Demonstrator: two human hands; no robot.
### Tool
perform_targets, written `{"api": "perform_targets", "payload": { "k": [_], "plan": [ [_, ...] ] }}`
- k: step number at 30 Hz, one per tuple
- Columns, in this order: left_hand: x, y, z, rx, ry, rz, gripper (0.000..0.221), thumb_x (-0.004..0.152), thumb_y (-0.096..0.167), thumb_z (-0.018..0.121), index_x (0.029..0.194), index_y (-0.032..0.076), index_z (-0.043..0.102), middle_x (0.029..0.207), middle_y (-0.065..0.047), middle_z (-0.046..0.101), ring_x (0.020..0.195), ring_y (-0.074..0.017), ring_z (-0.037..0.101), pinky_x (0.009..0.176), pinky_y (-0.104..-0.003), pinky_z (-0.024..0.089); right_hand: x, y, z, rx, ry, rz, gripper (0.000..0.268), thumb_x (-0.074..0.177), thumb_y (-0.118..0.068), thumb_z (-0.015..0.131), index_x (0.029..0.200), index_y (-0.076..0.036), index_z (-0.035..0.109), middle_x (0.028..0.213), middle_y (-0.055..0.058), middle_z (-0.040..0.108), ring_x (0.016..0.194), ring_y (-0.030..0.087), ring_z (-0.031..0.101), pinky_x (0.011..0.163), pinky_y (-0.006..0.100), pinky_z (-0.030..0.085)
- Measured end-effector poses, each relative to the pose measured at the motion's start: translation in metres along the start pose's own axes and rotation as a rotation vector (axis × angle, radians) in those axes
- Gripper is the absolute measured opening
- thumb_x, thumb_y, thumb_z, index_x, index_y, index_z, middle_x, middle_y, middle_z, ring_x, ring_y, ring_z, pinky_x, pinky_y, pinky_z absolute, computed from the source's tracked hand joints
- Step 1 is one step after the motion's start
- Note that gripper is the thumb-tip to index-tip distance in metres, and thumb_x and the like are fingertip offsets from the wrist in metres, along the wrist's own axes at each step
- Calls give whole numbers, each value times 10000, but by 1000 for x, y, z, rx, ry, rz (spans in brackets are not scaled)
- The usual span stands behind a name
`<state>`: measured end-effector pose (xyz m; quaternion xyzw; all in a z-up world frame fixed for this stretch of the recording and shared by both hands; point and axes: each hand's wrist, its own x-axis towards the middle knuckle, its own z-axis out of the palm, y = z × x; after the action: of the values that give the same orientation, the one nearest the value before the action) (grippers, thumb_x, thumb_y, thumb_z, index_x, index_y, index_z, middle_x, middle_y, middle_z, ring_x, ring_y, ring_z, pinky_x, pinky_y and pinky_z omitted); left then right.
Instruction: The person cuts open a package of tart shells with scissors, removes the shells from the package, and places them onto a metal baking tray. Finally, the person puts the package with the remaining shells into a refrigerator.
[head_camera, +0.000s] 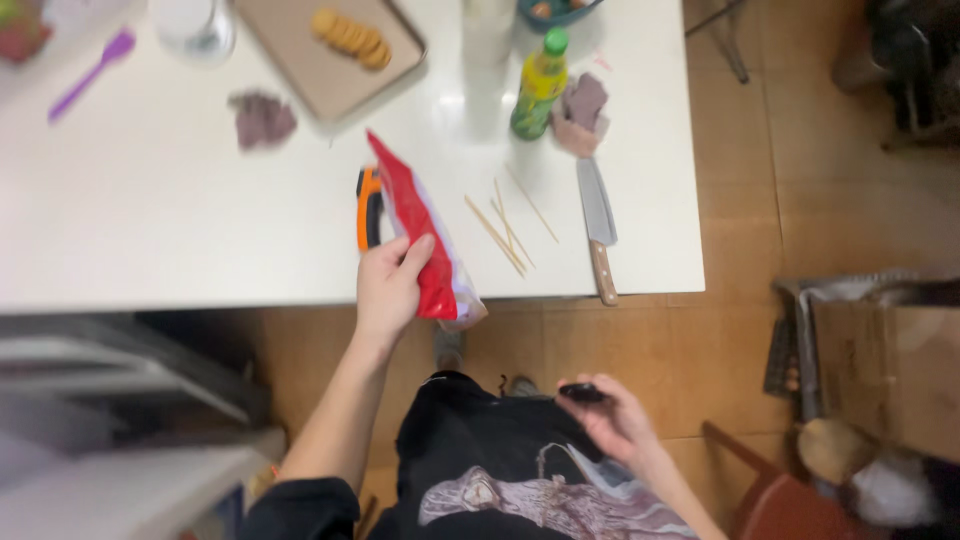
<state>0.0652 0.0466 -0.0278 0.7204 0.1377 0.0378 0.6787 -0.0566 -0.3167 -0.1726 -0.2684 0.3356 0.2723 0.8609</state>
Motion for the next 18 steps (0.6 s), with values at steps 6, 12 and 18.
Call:
{"api": "perform_targets", "payload": {
  "k": [6, 12, 18],
  "plan": [
    [48, -24, -24, -75, -66, -14, 390, 1020, 183, 666, 687, 42, 519, 651, 77, 475, 623, -31, 379, 536, -253, 340, 21, -20, 64, 3, -128, -556, 131, 953, -128, 702, 919, -54, 599, 964, 118, 619, 1107, 350, 620, 1033, 549, 507],
    [84, -10, -24, -102, -205, -110, 343, 1019, 167, 654, 713, 29, 582, 663, 59, 524, 603, -33, 406, 520, -236, 335, 4, -68, 74, -272, 21, -922, 121, 924, -129, 689, 941, -14, 654, 1025, 151, 693, 986, 311, 676, 935, 455, 536],
    [76, 13, 9, -185, -294, -170, 227, 993, 140, 620, 833, -5, 691, 722, 38, 617, 616, -28, 469, 541, -217, 374, 51, -124, 73, -1443, 361, -964, 184, 754, -96, 802, 890, -37, 694, 964, 136, 661, 963, 253, 648, 856, 373, 541]
  ]
}}
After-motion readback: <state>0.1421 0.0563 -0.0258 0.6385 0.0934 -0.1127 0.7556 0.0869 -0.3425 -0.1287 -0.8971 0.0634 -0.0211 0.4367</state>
